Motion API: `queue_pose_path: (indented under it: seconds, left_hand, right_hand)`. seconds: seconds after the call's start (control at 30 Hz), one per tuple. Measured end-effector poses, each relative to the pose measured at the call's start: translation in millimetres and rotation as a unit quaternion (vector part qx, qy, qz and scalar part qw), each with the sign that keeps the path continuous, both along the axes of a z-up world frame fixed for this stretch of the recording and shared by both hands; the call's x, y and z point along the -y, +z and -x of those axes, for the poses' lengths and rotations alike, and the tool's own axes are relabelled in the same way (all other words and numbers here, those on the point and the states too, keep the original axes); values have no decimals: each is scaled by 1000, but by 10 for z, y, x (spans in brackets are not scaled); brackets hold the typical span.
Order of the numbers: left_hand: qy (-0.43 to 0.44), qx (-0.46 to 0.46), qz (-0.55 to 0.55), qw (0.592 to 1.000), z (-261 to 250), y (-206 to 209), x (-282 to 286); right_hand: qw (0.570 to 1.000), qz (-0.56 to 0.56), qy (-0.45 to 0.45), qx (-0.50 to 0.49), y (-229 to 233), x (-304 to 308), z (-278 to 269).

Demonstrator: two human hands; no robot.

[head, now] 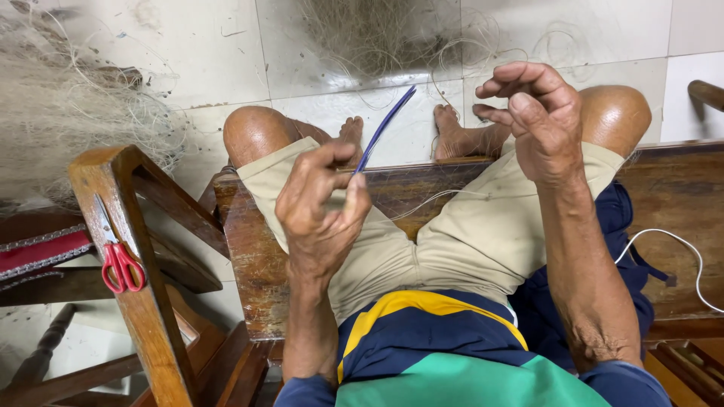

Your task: Repairing a fishing net by threading a shuttle through the mesh and tying knots.

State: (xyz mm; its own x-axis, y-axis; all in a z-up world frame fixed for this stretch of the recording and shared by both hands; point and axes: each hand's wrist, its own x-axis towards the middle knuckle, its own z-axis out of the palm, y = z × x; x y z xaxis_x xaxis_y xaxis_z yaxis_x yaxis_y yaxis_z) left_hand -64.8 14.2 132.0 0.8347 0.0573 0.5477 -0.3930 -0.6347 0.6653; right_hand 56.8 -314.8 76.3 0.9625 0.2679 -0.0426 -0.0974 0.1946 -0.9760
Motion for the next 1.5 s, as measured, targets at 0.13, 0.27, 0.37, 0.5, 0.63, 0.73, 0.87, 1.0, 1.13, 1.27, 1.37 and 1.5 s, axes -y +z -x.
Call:
queue_pose_path:
  seconds: [0.13,0.27,0.37,0.5,0.63,0.73,0.87,1.0,1.13,1.27,1.37,1.5]
  left_hand:
    - [33,-9,38,999,351,3,-7]
    - [59,-42,49,996,582,-92,29]
    - [67,-52,94,992,624,-330,73]
    - [68,-34,167,983,783,-866,341]
    - [75,-29,117,990,682,-547,603]
    - [61,3,101,993,685,-526,751]
    - [27,-7,91,995,686,-466,819]
    - [-9,-10,88,996,696,-485,829]
    - [-12,-10,115,993,676,-434,818]
    - [-11,-15,166,986,678,-449,785]
    - [-8,-11,208,978,672,-507,778]
    - [-30,-46,291,955,755,-694,839]
  right_hand:
    - [1000,-14,16,2,5,81,61]
    - [999,16,10,32,-39,27,167]
    - [988,83,-12,130,-166,31,247]
    - [920,239,-70,303,-80,-63,604]
    - [889,291,-60,348,103,-192,833]
    - [882,294,-39,366,96,-197,959]
    - [878,293,17,377,131,-237,1165]
    - [866,327,53,375,195,-327,1293]
    - [877,307,45,367,115,-408,1318]
    - [884,304,28,354,0,-448,1358]
    - [899,276,19,340,-49,-527,1368]
    - [917,239,25,319,-125,-618,1426]
